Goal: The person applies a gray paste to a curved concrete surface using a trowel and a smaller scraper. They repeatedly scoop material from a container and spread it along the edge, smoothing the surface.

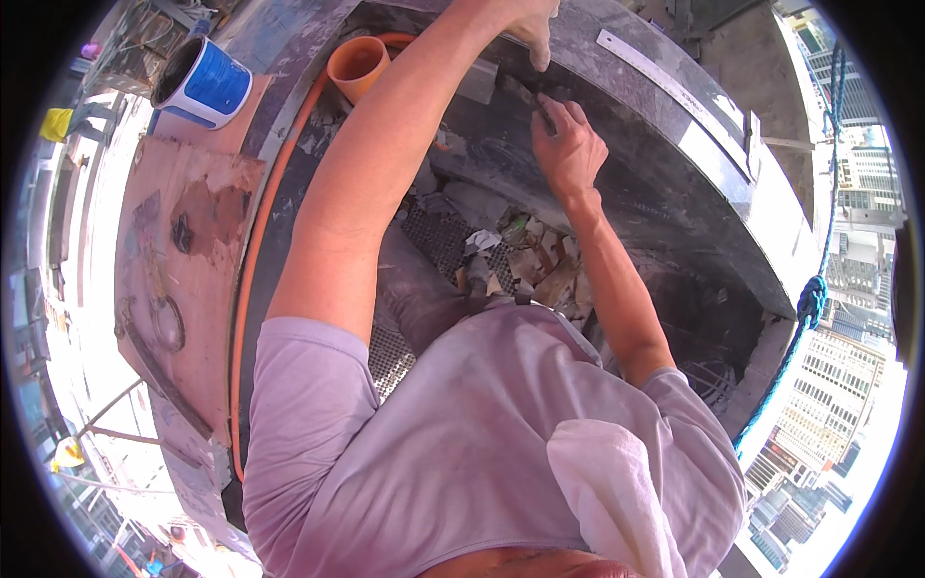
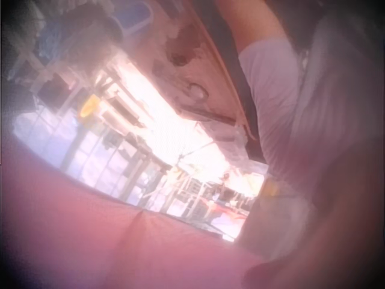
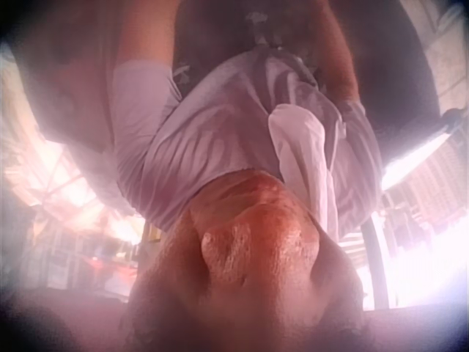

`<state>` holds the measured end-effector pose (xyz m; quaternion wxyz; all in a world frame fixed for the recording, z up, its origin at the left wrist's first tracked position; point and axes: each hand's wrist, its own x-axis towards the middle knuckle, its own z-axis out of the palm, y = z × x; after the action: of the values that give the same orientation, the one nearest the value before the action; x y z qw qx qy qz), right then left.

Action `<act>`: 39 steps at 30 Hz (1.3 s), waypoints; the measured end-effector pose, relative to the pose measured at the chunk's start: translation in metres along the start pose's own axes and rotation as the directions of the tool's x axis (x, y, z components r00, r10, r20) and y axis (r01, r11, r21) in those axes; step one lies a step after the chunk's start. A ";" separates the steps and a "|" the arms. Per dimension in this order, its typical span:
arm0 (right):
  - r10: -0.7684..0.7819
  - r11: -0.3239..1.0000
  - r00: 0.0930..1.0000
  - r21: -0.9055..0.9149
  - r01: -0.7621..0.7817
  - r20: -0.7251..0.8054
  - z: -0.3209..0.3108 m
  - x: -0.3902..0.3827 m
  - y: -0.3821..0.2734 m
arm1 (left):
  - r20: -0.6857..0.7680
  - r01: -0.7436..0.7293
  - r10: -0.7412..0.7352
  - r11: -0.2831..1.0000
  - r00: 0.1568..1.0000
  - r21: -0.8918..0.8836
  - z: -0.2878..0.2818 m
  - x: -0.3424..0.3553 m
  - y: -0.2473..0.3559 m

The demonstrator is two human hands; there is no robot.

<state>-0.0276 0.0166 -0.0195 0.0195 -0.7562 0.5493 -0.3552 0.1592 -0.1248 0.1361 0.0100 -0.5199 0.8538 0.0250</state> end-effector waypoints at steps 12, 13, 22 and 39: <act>0.484 0.540 0.839 0.669 -0.511 0.250 0.023 -0.074 -0.004 | -0.037 -0.013 0.015 0.997 0.999 0.078 -0.001 -0.009 -0.004; 0.502 0.432 0.802 0.710 -0.556 0.322 0.034 -0.073 -0.009 | -0.029 0.006 -0.003 0.995 1.000 0.095 -0.004 -0.012 -0.007; 0.558 0.130 0.765 0.876 -0.464 0.323 0.085 -0.068 -0.025 | -0.047 -0.038 0.041 0.997 0.998 0.066 -0.007 -0.008 -0.003; 0.606 0.233 0.732 0.810 -0.538 0.312 0.090 -0.061 -0.044 | -0.047 -0.062 0.064 0.997 0.997 0.042 -0.005 0.001 -0.008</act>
<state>0.0502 0.0530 -0.0999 0.5049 -0.3711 0.5293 -0.5720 0.1657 -0.1290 0.1406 -0.0010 -0.4929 0.8701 -0.0048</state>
